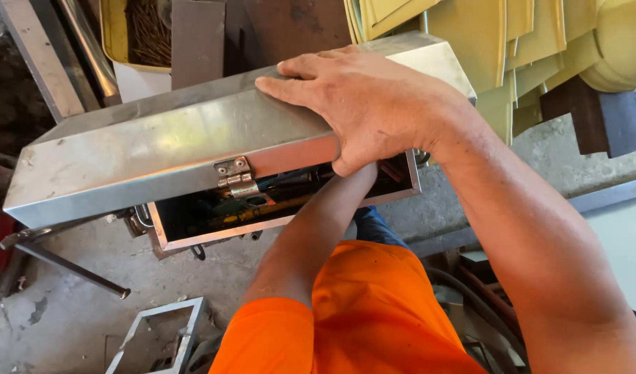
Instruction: Assembling and finishing metal cones using a hammer and file in a fabrication workshop.
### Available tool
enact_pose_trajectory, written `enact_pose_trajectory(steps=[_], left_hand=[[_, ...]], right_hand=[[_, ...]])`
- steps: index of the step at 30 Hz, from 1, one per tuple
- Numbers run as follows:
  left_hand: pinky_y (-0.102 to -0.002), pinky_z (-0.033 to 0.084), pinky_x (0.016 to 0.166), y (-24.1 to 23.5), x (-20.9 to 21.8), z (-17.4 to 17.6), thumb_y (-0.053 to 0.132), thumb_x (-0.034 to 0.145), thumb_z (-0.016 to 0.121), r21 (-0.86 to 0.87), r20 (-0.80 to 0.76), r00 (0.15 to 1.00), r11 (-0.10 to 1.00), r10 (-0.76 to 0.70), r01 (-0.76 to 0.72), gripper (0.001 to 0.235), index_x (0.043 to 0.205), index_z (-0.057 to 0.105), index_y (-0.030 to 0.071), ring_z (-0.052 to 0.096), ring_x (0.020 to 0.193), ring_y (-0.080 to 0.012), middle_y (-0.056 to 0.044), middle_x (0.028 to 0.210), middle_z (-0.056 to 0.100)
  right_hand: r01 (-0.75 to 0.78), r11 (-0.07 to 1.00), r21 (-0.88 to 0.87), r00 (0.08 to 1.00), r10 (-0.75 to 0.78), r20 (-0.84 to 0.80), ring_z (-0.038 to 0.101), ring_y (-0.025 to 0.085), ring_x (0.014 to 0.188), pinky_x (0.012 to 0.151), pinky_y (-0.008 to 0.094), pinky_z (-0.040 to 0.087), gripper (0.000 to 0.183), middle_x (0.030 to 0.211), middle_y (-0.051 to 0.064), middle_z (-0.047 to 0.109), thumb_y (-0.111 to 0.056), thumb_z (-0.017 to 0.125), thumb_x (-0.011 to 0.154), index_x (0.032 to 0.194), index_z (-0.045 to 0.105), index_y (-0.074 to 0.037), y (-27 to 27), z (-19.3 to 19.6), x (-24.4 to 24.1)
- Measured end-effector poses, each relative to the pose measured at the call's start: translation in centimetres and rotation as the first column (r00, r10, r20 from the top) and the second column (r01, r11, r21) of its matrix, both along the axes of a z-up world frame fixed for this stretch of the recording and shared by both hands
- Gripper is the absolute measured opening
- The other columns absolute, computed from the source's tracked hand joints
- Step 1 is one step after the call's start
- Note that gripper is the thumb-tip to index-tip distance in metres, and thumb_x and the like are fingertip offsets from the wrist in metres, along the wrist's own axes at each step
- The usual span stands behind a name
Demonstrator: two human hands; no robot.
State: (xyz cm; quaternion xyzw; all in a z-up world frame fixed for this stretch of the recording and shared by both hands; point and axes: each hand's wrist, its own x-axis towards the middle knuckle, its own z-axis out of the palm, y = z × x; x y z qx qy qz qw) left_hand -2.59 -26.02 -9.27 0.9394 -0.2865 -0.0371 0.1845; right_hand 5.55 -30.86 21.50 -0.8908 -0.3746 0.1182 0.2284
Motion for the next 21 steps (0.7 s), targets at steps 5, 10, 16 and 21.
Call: enact_pose_trajectory(steps=[5,10,16,21], left_hand=[[-0.047,0.043,0.106,-0.9,-0.8,-2.6,0.014,0.089,0.059,-0.257,-0.185,0.981,0.96,0.062,-0.11,0.048,0.135,0.057,0.001,0.054,0.127,-0.032,-0.019,0.133,0.061],[-0.046,0.043,0.106,0.0,-1.0,-0.6,0.012,0.09,0.059,-0.446,-0.329,0.939,0.861,0.096,-0.244,0.047,0.135,0.056,0.001,0.054,0.127,-0.0318,-0.019,0.132,0.06],[-0.046,0.056,0.074,4.5,-1.4,6.4,0.012,0.079,0.065,0.257,0.404,0.884,0.957,-0.233,0.135,0.022,0.095,0.079,0.004,0.072,0.081,-0.0272,-0.011,0.081,0.073],[-0.053,0.056,0.08,7.4,-1.5,15.0,0.015,0.071,0.064,0.123,0.453,0.882,0.989,-0.128,0.081,0.024,0.09,0.076,0.005,0.071,0.088,-0.03,-0.01,0.081,0.072]], right_hand=[[0.003,1.0,0.007,0.999,-0.003,-0.033,0.048,0.043,0.131,0.106,0.047,0.04,0.118,0.148,0.027,0.045,-0.021,0.089,0.042,0.15,0.045,-0.007,0.0,0.1,0.0],[-0.007,1.0,-0.011,0.999,0.007,-0.04,0.048,0.042,0.132,0.105,0.047,0.04,0.122,0.149,0.025,0.045,-0.024,0.092,0.04,0.151,0.044,-0.007,0.2,0.7,-0.1],[0.005,1.0,-0.03,1.0,-0.005,-0.009,0.049,0.042,0.131,0.104,0.046,0.042,0.123,0.151,0.023,0.045,-0.022,0.092,0.04,0.152,0.042,-0.008,0.3,0.5,0.1],[0.004,0.999,-0.049,0.999,-0.006,-0.046,0.051,0.041,0.13,0.104,0.046,0.043,0.124,0.151,0.023,0.045,-0.024,0.093,0.042,0.153,0.041,-0.008,0.2,0.6,-0.2]])
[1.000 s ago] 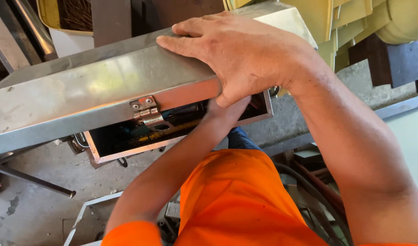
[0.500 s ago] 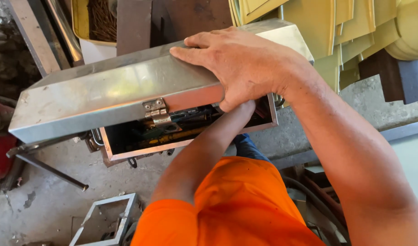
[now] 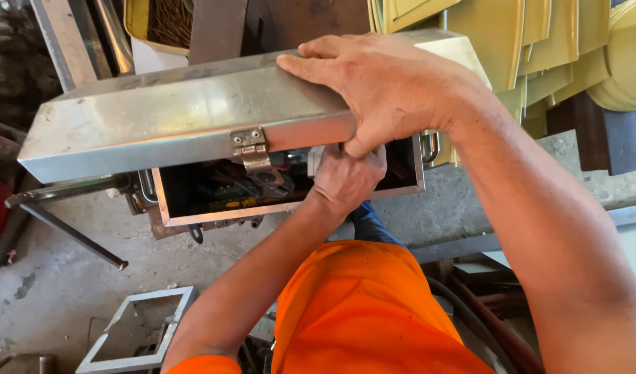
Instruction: Assembling and finishing metal cones using a hammer and file in a fabrication workshop.
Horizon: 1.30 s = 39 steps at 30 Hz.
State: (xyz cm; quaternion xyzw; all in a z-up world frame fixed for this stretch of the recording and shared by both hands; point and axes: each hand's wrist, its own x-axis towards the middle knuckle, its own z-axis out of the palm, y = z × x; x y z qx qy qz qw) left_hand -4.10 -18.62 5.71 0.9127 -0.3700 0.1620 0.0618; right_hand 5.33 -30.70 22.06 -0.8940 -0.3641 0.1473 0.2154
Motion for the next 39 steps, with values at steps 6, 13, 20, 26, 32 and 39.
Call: enact_pose_trajectory(steps=[6,13,20,26,32,39], left_hand=[[-0.053,0.057,0.098,3.3,-2.7,3.5,0.017,0.079,0.063,-0.137,0.103,0.99,0.985,-0.094,0.108,0.025,0.092,0.07,-0.005,0.066,0.087,-0.0294,-0.017,0.084,0.069],[-0.042,0.058,0.09,8.8,-4.6,8.6,0.004,0.096,0.073,-0.25,0.17,0.983,0.962,-0.066,0.108,0.018,0.105,0.067,-0.011,0.068,0.087,-0.0291,-0.017,0.088,0.068],[-0.044,0.063,0.092,9.0,-6.2,15.0,-0.001,0.098,0.076,-0.482,0.066,0.998,0.876,0.001,0.031,0.021,0.109,0.063,-0.013,0.072,0.092,-0.0304,-0.021,0.1,0.072],[-0.047,0.064,0.093,9.2,-5.3,17.3,0.003,0.1,0.071,-0.692,-0.082,0.995,0.715,0.054,-0.095,0.019,0.11,0.06,-0.007,0.075,0.094,-0.0314,-0.018,0.098,0.073],[-0.037,0.06,0.076,8.3,-6.1,15.5,0.006,0.103,0.069,-0.856,-0.191,0.957,0.44,0.218,-0.271,0.013,0.109,0.061,-0.003,0.07,0.08,-0.0256,-0.016,0.096,0.073],[-0.031,0.051,0.054,16.8,-4.2,16.5,0.03,0.108,0.065,-0.685,-0.507,0.861,-0.623,0.036,-0.377,0.028,0.103,0.059,0.003,0.059,0.064,-0.0199,-0.01,0.083,0.062]], right_hand=[[-0.065,0.998,0.016,0.997,0.064,0.047,0.051,0.042,0.132,0.106,0.046,0.043,0.119,0.151,0.025,0.047,-0.025,0.092,0.047,0.153,0.042,-0.003,0.0,0.4,0.2],[-0.009,1.0,0.005,1.0,0.009,0.005,0.052,0.04,0.129,0.105,0.045,0.043,0.117,0.15,0.024,0.048,-0.028,0.092,0.05,0.152,0.042,-0.003,0.1,0.7,0.2],[-0.057,0.998,0.01,0.998,0.057,0.013,0.053,0.04,0.13,0.104,0.045,0.044,0.116,0.15,0.024,0.049,-0.026,0.09,0.05,0.153,0.042,-0.002,0.0,0.2,0.0],[-0.064,0.998,0.026,0.996,0.063,0.059,0.052,0.042,0.13,0.106,0.045,0.043,0.118,0.149,0.025,0.048,-0.027,0.092,0.049,0.153,0.042,-0.001,0.1,0.3,0.2],[-0.049,0.999,0.017,0.999,0.049,0.015,0.052,0.04,0.132,0.106,0.044,0.043,0.117,0.152,0.023,0.048,-0.024,0.089,0.05,0.154,0.04,-0.003,0.2,0.5,0.0],[-0.018,0.999,-0.035,0.998,0.02,0.061,0.046,0.042,0.134,0.109,0.047,0.038,0.122,0.153,0.025,0.043,-0.024,0.092,0.047,0.155,0.038,-0.006,0.4,-0.2,-1.4]])
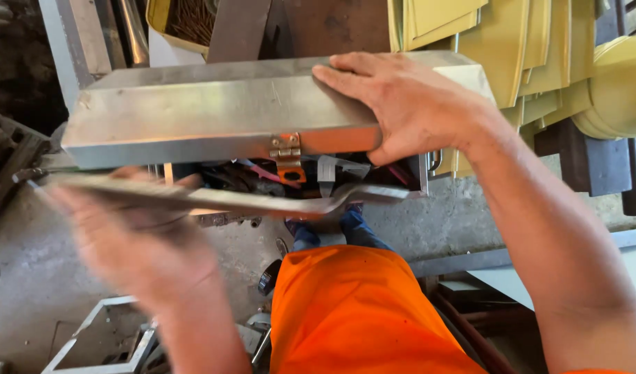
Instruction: Assembling and finishing metal cones using a hammer and file in a fabrication workshop.
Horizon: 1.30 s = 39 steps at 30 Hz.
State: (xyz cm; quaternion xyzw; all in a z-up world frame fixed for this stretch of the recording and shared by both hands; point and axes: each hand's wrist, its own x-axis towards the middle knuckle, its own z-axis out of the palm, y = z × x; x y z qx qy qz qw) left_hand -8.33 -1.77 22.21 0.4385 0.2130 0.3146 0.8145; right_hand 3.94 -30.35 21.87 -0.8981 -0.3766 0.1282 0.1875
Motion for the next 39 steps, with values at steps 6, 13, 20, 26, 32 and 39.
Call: enact_pose_trajectory(steps=[6,13,20,26,32,39], left_hand=[[-0.032,0.047,0.056,8.2,-4.4,0.6,0.03,0.115,0.061,0.135,0.107,0.975,0.975,-0.193,0.178,0.028,0.111,0.057,0.002,0.059,0.071,-0.0201,-0.011,0.088,0.062],[-0.033,0.049,0.052,5.4,-3.6,0.4,0.021,0.113,0.067,0.368,-0.074,0.942,0.868,-0.329,0.332,0.021,0.111,0.053,0.005,0.059,0.058,-0.0166,-0.01,0.079,0.063],[-0.034,0.05,0.052,4.8,-3.1,0.5,0.015,0.106,0.066,0.194,-0.18,0.759,0.734,-0.625,0.651,0.018,0.106,0.056,-0.001,0.059,0.063,-0.0197,-0.015,0.082,0.064],[-0.037,0.05,0.054,4.0,-3.3,2.7,0.029,0.115,0.061,0.02,-0.009,0.821,0.821,-0.57,0.57,0.028,0.102,0.06,0.004,0.062,0.075,-0.0223,-0.014,0.084,0.063],[-0.036,0.049,0.058,-0.8,-5.6,2.1,0.035,0.114,0.056,-0.164,0.066,0.926,0.912,-0.371,0.377,0.031,0.103,0.063,0.007,0.062,0.08,-0.0203,-0.009,0.088,0.062],[-0.036,0.059,0.082,-8.0,-8.8,-3.9,0.034,0.102,0.048,0.009,-0.126,0.889,0.895,-0.441,0.445,0.037,0.106,0.068,0.003,0.071,0.088,-0.0179,-0.008,0.098,0.073]], right_hand=[[0.052,0.996,-0.066,0.999,-0.05,0.02,0.037,0.042,0.142,0.117,0.049,0.031,0.117,0.153,0.023,0.037,-0.021,0.09,0.05,0.153,0.037,-0.009,1.7,-0.1,-4.2],[0.177,0.958,-0.226,0.971,-0.132,0.201,0.021,0.04,0.15,0.122,0.055,0.017,0.113,0.16,0.023,0.026,-0.014,0.084,0.057,0.156,0.03,-0.014,2.6,-5.9,-9.7],[0.254,0.96,-0.12,0.952,-0.226,0.204,0.021,0.04,0.153,0.123,0.053,0.019,0.101,0.165,0.022,0.027,-0.026,0.084,0.069,0.156,0.033,-0.009,4.3,-4.0,-12.2],[0.193,0.908,0.371,0.981,-0.166,-0.105,0.05,0.048,0.132,0.111,0.052,0.041,0.083,0.143,0.032,0.051,-0.04,0.081,0.083,0.143,0.048,0.006,8.1,-3.0,-19.9],[0.392,0.878,0.277,0.814,-0.19,-0.548,0.068,0.036,0.089,0.079,0.045,0.054,0.046,0.097,0.019,0.069,-0.02,0.074,0.091,0.134,0.06,-0.009,3.9,-7.6,-23.9],[0.603,0.747,0.281,0.774,-0.462,-0.434,0.057,0.012,0.059,0.053,0.03,0.051,0.021,0.067,0.007,0.064,-0.006,0.083,0.069,0.083,0.067,-0.006,-10.0,-14.6,-26.3]])
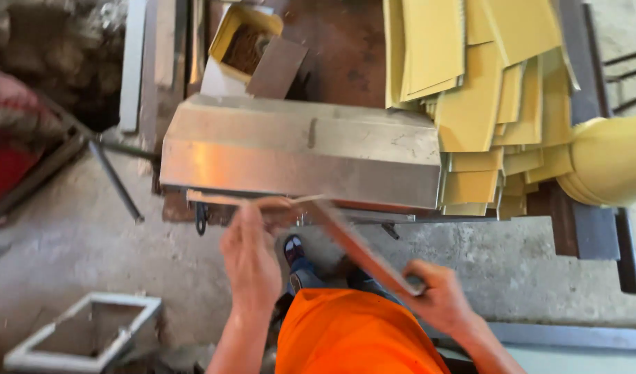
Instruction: Assembling and finishing metal cones using a hammer and file in a fabrication workshop.
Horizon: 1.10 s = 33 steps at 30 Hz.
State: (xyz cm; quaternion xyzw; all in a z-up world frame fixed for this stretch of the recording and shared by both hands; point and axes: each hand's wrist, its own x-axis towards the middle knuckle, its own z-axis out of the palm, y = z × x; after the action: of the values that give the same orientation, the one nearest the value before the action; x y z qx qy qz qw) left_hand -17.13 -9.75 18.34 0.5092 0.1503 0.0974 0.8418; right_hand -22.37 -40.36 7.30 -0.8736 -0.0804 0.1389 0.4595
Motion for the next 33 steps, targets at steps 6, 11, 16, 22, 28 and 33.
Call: enact_pose_trajectory(steps=[6,11,16,22,28,33], left_hand=[[-0.039,0.059,0.069,6.2,-2.9,-16.9,0.033,0.105,0.061,0.145,-0.302,0.843,0.895,0.445,-0.421,0.032,0.101,0.057,0.002,0.066,0.076,-0.0192,-0.009,0.088,0.067],[-0.04,0.061,0.066,9.1,-3.6,-19.4,0.035,0.1,0.062,0.138,-0.444,0.732,0.847,0.516,-0.513,0.034,0.106,0.057,0.002,0.067,0.076,-0.0209,-0.011,0.086,0.064],[-0.038,0.061,0.067,12.7,-0.3,-19.2,0.038,0.104,0.057,0.272,-0.307,0.637,0.707,0.707,-0.653,0.035,0.113,0.055,0.004,0.064,0.082,-0.0162,-0.01,0.096,0.063],[-0.035,0.058,0.072,17.2,8.6,-6.3,0.029,0.107,0.063,0.644,0.3,0.788,0.496,0.537,-0.583,0.034,0.113,0.058,-0.004,0.068,0.084,-0.0198,-0.013,0.106,0.06],[-0.049,0.054,0.076,23.9,26.9,-5.8,0.03,0.101,0.07,0.951,0.099,0.987,0.278,0.127,-0.132,0.029,0.102,0.07,0.001,0.07,0.087,-0.0411,-0.02,0.093,0.074],[-0.051,0.055,0.088,27.5,39.1,-22.6,0.062,0.092,0.065,0.775,-0.618,0.782,0.232,0.079,0.589,0.064,0.104,0.072,0.0,0.068,0.105,-0.0418,-0.025,0.11,0.07]], right_hand=[[0.402,0.882,-0.244,0.915,-0.381,0.133,0.043,0.011,0.058,0.052,0.031,0.042,0.038,0.055,0.011,0.053,-0.03,0.085,0.092,0.079,0.067,0.001,-8.2,-1.0,2.1],[0.561,0.821,-0.105,0.821,-0.568,-0.058,0.058,0.012,0.056,0.053,0.03,0.045,0.033,0.061,0.006,0.063,-0.029,0.08,0.096,0.082,0.071,0.0,-7.4,-1.2,3.1],[0.584,0.811,-0.009,0.808,-0.581,0.101,0.067,0.013,0.076,0.074,0.026,0.051,0.031,0.074,0.009,0.074,-0.022,0.074,0.104,0.089,0.075,0.005,-4.9,-2.6,2.7],[0.621,0.665,0.414,0.711,-0.701,0.06,0.07,0.033,0.108,0.094,0.047,0.062,0.031,0.115,0.025,0.067,-0.008,0.065,0.11,0.112,0.059,0.022,-1.1,-5.6,1.5],[0.683,0.601,0.414,0.646,-0.762,0.04,0.064,0.041,0.128,0.101,0.051,0.058,0.043,0.136,0.033,0.059,-0.01,0.057,0.116,0.134,0.046,0.027,3.1,-6.1,1.2],[0.732,0.556,0.394,0.601,-0.799,0.011,0.057,0.043,0.137,0.105,0.049,0.055,0.068,0.151,0.033,0.052,-0.022,0.065,0.11,0.153,0.033,0.019,1.1,-11.3,0.0]])
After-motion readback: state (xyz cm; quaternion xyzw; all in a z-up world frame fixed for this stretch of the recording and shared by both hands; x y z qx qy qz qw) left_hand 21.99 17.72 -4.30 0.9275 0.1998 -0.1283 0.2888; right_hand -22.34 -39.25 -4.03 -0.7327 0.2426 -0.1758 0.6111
